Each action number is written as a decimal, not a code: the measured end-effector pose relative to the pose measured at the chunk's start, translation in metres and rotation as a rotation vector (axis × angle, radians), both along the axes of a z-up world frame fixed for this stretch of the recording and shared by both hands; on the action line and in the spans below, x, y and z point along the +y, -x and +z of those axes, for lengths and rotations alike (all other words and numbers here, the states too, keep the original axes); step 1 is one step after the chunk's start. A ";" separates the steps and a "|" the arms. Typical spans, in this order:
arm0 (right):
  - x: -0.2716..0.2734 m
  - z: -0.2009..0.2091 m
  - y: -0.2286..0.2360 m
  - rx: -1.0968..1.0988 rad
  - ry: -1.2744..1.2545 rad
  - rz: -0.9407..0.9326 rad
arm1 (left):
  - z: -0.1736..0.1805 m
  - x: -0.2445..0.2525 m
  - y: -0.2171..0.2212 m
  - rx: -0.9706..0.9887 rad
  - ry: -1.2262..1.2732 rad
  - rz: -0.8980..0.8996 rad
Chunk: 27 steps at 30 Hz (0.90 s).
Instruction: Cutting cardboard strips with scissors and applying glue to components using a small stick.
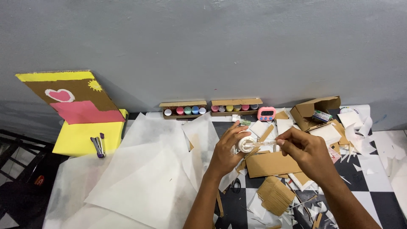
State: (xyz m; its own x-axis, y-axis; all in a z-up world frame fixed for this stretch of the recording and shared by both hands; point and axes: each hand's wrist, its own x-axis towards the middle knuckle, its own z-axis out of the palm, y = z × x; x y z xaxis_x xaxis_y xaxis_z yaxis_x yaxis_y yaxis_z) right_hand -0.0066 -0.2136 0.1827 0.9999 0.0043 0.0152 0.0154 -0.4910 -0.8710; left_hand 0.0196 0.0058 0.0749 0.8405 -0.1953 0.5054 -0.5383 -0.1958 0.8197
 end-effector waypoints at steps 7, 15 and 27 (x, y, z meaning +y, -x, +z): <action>-0.008 0.006 0.018 0.038 0.138 -0.113 | -0.001 0.005 0.000 0.070 -0.055 -0.097; -0.008 -0.006 0.032 0.108 -0.271 -0.320 | -0.020 -0.008 -0.030 0.592 -0.052 0.093; -0.019 -0.089 0.074 0.057 -0.642 -0.536 | -0.066 0.001 -0.057 0.830 -0.152 0.137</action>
State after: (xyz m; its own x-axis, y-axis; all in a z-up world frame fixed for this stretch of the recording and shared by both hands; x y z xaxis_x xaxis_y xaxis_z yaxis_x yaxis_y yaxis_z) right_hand -0.0804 -0.2325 0.0938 0.8636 -0.4638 -0.1976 -0.1311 0.1719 -0.9764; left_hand 0.0770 0.0069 0.0091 0.9481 -0.0806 -0.3075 0.2610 -0.3550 0.8977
